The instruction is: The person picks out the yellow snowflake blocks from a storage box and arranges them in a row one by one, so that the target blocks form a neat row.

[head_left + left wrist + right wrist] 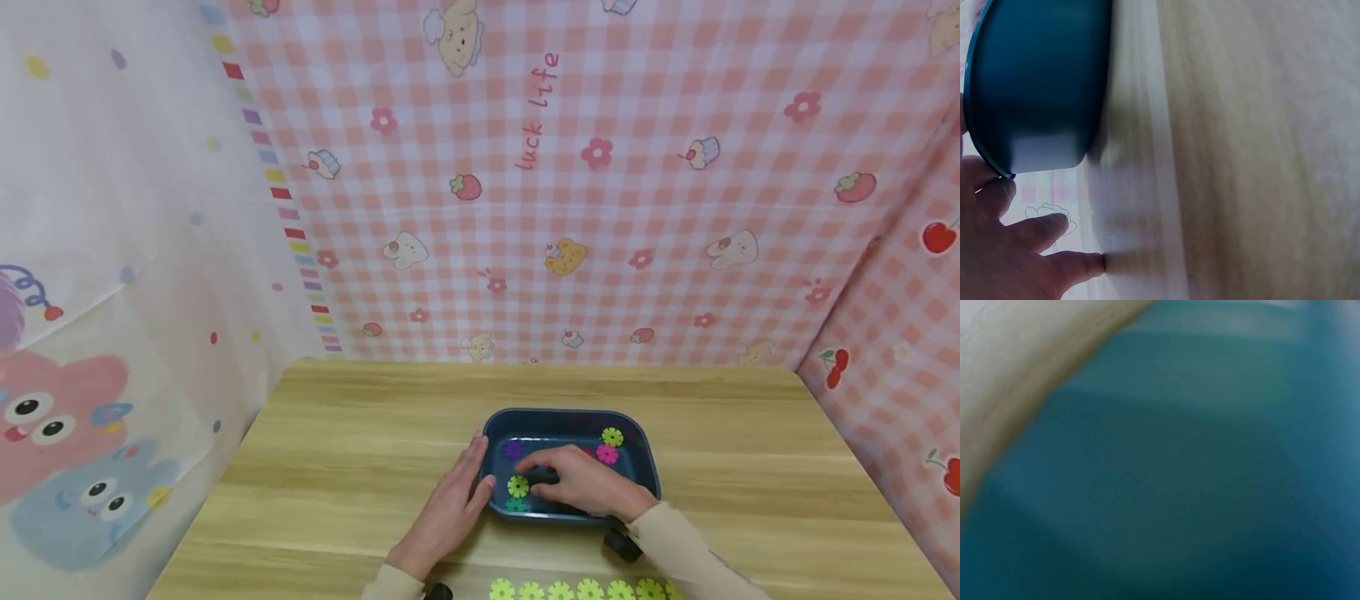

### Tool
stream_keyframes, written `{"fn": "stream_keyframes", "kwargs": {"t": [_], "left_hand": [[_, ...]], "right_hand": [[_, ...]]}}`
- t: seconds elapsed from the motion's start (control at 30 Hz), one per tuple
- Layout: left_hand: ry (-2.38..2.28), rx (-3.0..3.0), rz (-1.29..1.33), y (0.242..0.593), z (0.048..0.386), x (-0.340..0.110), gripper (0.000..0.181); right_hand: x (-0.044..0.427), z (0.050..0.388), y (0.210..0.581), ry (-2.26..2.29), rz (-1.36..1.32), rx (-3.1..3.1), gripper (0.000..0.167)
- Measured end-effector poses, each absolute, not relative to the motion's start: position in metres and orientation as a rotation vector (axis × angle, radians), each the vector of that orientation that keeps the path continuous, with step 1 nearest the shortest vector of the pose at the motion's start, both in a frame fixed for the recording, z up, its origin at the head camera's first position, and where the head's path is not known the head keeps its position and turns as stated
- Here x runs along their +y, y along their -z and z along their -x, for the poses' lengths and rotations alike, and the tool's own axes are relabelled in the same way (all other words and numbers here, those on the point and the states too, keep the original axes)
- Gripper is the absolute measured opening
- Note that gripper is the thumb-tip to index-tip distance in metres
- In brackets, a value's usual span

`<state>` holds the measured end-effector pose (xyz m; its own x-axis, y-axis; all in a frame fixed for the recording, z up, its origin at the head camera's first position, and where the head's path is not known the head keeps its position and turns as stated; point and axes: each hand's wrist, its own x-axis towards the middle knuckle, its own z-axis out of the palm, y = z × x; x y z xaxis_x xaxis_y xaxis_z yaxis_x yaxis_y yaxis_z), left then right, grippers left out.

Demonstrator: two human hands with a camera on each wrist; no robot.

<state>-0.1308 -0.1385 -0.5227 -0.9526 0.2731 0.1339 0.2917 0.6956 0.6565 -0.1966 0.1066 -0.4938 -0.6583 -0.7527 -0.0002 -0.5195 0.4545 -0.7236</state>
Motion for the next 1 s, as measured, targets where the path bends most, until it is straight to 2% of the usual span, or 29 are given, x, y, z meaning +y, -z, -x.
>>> {"fn": "stream_keyframes", "kwargs": {"t": [0.37, 1.0], "left_hand": [[1.131, -2.849, 0.495, 0.526, 0.128, -0.138, 0.059], [1.131, -2.887, 0.45, 0.523, 0.131, -0.137, 0.06]], "right_hand": [[0.096, 0.2, 0.504, 0.875, 1.172, 2.372, 0.035], [0.112, 0.204, 0.504, 0.853, 1.209, 2.445, 0.03]]}}
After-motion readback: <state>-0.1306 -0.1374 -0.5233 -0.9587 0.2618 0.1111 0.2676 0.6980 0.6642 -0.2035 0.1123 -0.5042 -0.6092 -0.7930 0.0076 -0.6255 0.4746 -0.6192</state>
